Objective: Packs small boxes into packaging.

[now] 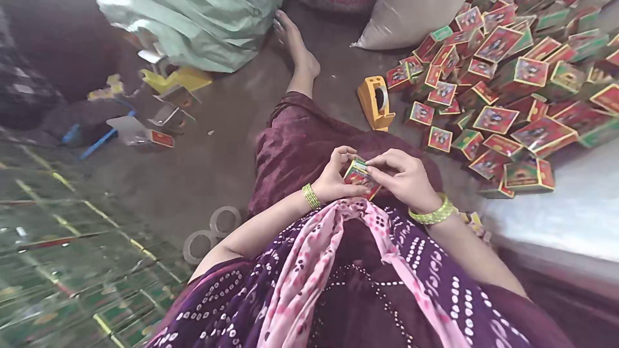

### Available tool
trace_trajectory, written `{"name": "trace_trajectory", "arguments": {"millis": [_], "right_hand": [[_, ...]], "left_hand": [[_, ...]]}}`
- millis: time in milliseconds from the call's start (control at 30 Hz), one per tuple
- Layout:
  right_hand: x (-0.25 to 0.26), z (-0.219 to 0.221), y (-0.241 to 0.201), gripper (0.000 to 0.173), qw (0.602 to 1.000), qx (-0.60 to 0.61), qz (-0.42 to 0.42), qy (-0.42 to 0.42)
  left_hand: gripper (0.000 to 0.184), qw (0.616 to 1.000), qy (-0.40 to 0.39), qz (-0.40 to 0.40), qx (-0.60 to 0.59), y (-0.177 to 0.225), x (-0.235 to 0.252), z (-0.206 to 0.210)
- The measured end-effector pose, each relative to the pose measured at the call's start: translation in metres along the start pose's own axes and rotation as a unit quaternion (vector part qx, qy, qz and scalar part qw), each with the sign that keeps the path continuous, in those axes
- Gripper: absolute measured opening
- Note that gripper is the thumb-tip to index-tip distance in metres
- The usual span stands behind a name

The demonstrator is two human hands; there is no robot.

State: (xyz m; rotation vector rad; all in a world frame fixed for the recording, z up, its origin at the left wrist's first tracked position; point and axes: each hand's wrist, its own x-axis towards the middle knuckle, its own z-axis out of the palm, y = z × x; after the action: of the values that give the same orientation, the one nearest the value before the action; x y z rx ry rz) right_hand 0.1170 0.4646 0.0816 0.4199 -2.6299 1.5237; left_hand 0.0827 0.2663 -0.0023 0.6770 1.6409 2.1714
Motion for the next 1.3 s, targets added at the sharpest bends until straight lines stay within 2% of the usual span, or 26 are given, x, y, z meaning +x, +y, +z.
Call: {"name": "trace_trajectory", "arguments": {"millis": [100, 167, 267, 333, 433, 467, 567, 633, 700, 800, 900, 967, 1067, 1300], "right_hand": [[0.000, 0.003, 0.002, 0.011, 1.000, -0.006, -0.003, 0.000], [-0.001, 0.001, 0.005, 0.013, 0.999, -0.013, -0.018, -0.028], [-0.004, -0.001, 0.007, 0.024, 0.996, -0.025, -0.035, -0.072], [-0.008, 0.002, 0.010, 0.025, 0.998, -0.027, -0.036, -0.051], [-0.011, 0.019, 0.024, 0.019, 0.995, -0.035, -0.067, 0.073], [-0.010, 0.023, 0.029, 0.021, 0.992, -0.044, -0.076, 0.089], [0.001, 0.020, 0.038, 0.027, 0.996, -0.018, -0.080, 0.036], [0.022, 0.005, 0.040, 0.026, 0.998, 0.050, -0.025, -0.010], [0.055, -0.018, 0.052, 0.027, 0.995, 0.056, 0.087, 0.006], [0.114, -0.048, 0.111, 0.035, 0.961, -0.049, 0.261, 0.071], [0.157, -0.066, 0.171, 0.048, 0.921, -0.131, 0.365, 0.038], [0.168, -0.067, 0.193, 0.050, 0.905, -0.148, 0.397, 0.022], [0.175, -0.063, 0.206, 0.048, 0.895, -0.120, 0.427, 0.044], [0.162, -0.073, 0.192, 0.032, 0.895, 0.015, 0.438, 0.082]], "left_hand": [[0.092, 1.000, -0.007, 0.008, 0.011, -0.001, 0.001, -0.001], [0.091, 1.000, -0.013, 0.012, 0.011, -0.002, 0.001, -0.001], [0.086, 1.000, 0.005, 0.009, -0.001, -0.003, 0.000, -0.001], [0.076, 0.999, 0.049, -0.002, -0.021, -0.002, 0.002, 0.000], [0.063, 0.994, 0.104, -0.017, -0.033, 0.000, 0.009, 0.001], [0.061, 0.993, 0.112, -0.019, -0.028, -0.001, 0.010, 0.001], [0.049, 0.988, 0.143, -0.043, -0.031, -0.003, 0.011, 0.001], [0.039, 0.986, 0.153, -0.051, -0.031, -0.003, 0.013, -0.001], [0.033, 0.984, 0.165, -0.055, -0.042, 0.000, 0.019, -0.003], [0.026, 0.976, 0.195, -0.071, -0.066, -0.001, 0.026, -0.007], [0.025, 0.974, 0.203, -0.083, -0.048, -0.003, 0.030, -0.010], [0.024, 0.976, 0.194, -0.090, -0.041, -0.003, 0.032, -0.013], [0.023, 0.977, 0.183, -0.098, -0.043, -0.001, 0.034, -0.016], [0.024, 0.980, 0.173, -0.090, -0.040, -0.004, 0.038, -0.018]]}}
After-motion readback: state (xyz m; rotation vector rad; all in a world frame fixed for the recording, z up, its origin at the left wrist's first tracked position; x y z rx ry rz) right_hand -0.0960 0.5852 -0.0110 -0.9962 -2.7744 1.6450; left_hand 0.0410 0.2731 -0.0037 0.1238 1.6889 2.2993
